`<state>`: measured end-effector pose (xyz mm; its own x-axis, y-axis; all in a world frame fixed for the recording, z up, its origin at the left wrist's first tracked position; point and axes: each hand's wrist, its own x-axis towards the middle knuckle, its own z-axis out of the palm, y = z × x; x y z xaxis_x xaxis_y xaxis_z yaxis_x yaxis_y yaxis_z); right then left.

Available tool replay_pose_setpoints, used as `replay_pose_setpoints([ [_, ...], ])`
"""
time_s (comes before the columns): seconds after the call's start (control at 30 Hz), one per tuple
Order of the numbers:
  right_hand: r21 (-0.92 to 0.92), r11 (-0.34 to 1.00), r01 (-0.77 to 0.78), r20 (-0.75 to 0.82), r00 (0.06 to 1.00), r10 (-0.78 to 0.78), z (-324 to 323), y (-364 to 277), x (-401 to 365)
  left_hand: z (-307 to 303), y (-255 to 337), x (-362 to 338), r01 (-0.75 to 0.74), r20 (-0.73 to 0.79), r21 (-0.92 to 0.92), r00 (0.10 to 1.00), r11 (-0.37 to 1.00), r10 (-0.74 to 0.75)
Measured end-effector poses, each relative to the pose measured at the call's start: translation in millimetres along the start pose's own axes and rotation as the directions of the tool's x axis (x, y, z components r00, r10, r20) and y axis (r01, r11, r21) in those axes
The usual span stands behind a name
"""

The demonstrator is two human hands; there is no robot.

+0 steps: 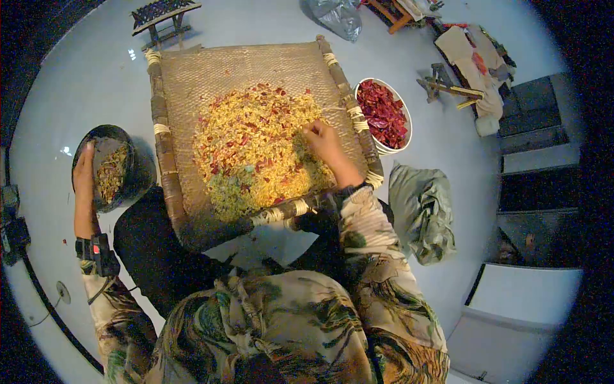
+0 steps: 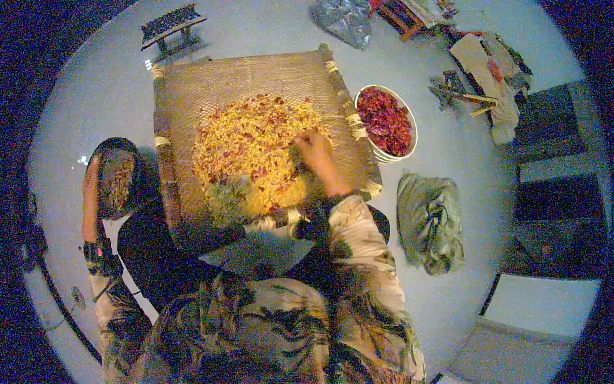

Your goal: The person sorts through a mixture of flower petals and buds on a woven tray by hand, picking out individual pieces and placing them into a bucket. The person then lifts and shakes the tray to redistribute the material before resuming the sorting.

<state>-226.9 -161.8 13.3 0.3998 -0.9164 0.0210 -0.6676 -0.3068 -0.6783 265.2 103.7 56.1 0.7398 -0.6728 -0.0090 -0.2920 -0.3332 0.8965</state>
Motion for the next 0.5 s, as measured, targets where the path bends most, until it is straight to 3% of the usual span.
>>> replay_pose_setpoints([
  [0.1,-0.161,0.982,0.103,-0.015,0.994,-0.106,4,28,34,25,67,-28,-0.030,0.056,-0.088,0.998,0.996,0.035],
  [0.13,-0.208,0.978,-0.024,0.044,0.998,0.034,5,30,46,36,86,-37,-0.044,0.082,-0.117,0.995,0.992,0.054],
  [0.23,-0.479,0.878,-0.004,0.101,0.993,0.060,6,12,60,70,103,-45,-0.032,0.223,-0.376,0.967,0.926,0.124],
  [0.33,-0.428,0.901,-0.065,0.111,0.986,0.124,38,-14,62,106,145,-78,-0.041,0.314,-0.355,0.936,0.934,0.161],
  [0.4,-0.427,0.895,0.127,0.121,0.989,-0.082,75,-27,64,133,161,-93,0.011,0.357,-0.423,0.921,0.906,0.156],
  [0.5,-0.349,0.908,0.232,0.364,0.926,-0.096,83,-99,49,162,146,-96,0.125,0.475,-0.414,0.874,0.901,0.097],
])
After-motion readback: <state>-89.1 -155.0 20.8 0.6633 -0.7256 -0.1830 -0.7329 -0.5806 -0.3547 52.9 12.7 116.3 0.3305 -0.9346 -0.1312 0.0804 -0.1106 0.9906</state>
